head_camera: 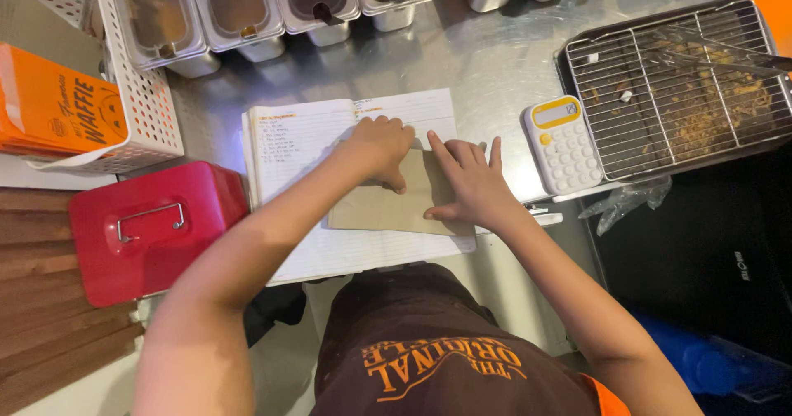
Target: The person organizes brown paper bags and orange-wrapped packets in a commercial kitchen. They retrieve items from under the counter, sort them on a metal countertop, place them into a labeled plastic container, and then return the container to the storage area.
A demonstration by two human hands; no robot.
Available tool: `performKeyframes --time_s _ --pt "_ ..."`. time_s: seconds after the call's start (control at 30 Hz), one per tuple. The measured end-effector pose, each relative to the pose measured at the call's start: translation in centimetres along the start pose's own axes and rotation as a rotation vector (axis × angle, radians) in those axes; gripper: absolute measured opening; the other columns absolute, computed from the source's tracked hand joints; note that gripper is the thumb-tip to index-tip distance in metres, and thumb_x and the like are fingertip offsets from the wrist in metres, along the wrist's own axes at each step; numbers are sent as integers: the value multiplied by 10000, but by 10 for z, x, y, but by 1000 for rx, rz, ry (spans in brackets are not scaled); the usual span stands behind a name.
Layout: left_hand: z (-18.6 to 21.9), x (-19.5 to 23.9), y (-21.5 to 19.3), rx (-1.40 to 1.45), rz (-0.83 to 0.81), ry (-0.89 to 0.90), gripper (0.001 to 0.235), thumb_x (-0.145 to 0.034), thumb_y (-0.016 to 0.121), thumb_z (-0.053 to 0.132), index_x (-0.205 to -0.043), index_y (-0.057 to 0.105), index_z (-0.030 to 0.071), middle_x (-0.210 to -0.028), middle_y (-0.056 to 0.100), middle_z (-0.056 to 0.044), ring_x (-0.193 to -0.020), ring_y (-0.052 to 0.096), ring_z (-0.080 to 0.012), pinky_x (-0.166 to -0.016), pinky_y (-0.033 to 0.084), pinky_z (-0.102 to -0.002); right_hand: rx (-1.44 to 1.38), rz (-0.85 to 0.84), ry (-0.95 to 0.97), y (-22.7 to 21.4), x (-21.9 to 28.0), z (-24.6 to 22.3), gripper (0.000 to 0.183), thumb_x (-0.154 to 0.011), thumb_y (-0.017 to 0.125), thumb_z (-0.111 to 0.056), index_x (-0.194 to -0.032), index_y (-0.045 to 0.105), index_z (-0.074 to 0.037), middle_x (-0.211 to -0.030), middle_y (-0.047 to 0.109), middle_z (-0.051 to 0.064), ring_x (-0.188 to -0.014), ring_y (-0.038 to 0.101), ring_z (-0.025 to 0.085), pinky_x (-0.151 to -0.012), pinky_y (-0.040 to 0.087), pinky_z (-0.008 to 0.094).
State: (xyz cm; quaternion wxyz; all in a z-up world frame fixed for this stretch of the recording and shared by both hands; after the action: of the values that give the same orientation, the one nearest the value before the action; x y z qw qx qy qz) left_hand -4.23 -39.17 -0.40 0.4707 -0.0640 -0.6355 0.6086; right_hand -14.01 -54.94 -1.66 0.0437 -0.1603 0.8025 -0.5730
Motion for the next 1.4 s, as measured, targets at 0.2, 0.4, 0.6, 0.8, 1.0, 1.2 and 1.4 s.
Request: performKeyframes --time_s 0.2,0.4,0.6,0.8,1.0,1.2,1.4 --pt "22 49 -33 125 247 214 394 -827 777 284 -1148 636 107 -1049 705 -101 -1023 664 -347 -841 521 -490 -482 327 -159 -32 27 21 1156 -711 932 -295 -1626 235 -186 -1522 357 162 -1381 459 321 -1140 439 577" --pt "54 110 -26 21 781 420 227 -878 643 134 -1102 624 107 -881 649 -49 -838 676 -275 -693 518 -415 -1019 259 -71 -8 54 49 724 -844 807 -65 -1467 445 -133 -1367 653 114 -1286 644 225 -1085 550 408" --pt "81 86 -17 -235 778 362 246 -852 626 148 -1095 619 113 -859 653 -22 -746 684 -224 -623 523 -369 -852 232 -254 25 40 52 347 -925 678 -20 -1271 691 -30 -1315 718 127 -1257 668 203 -1300 242 473" --pt "109 118 -47 -242 737 427 286 -829 664 237 -1098 629 146 -796 641 -15 -663 676 -239 -541 515 -371 -940 253 -134 -17 87 41 457 -933 686 -107 -1377 619 -22 -1315 711 124 -1201 689 192 -1164 434 371" --pt "142 170 -86 -51 749 508 324 -817 726 268 -1090 621 128 -823 613 -30 -726 660 -250 -613 509 -397 -1004 334 -42 -48 210 48 372 -900 668 -132 -1252 730 -29 -1263 754 120 -1118 743 188 -972 575 289" --pt "131 153 -31 633 490 219 192 -899 734 287 -964 692 111 -894 718 -51 -773 715 -226 -680 558 -351 -1342 650 301 -15 324 91 68 -938 755 27 -1002 746 49 -953 730 114 -861 640 155 -796 518 290" --pt "199 89 100 725 393 187 293 -949 695 247 -1183 655 76 -1260 655 -130 -1129 643 -330 -905 546 -432 -1355 835 575 -6 366 150 328 -875 738 30 -1199 700 -4 -1127 730 89 -1009 698 181 -872 569 314"
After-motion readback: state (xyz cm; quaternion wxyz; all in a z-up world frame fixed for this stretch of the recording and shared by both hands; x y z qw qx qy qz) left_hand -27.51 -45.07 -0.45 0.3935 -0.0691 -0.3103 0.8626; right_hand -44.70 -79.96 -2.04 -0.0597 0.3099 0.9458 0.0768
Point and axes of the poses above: each hand's wrist, its own x-axis away from the middle knuckle, its own y-axis out of the palm, z = x × y, the point moved 3 cm from there along -x, towards the middle knuckle
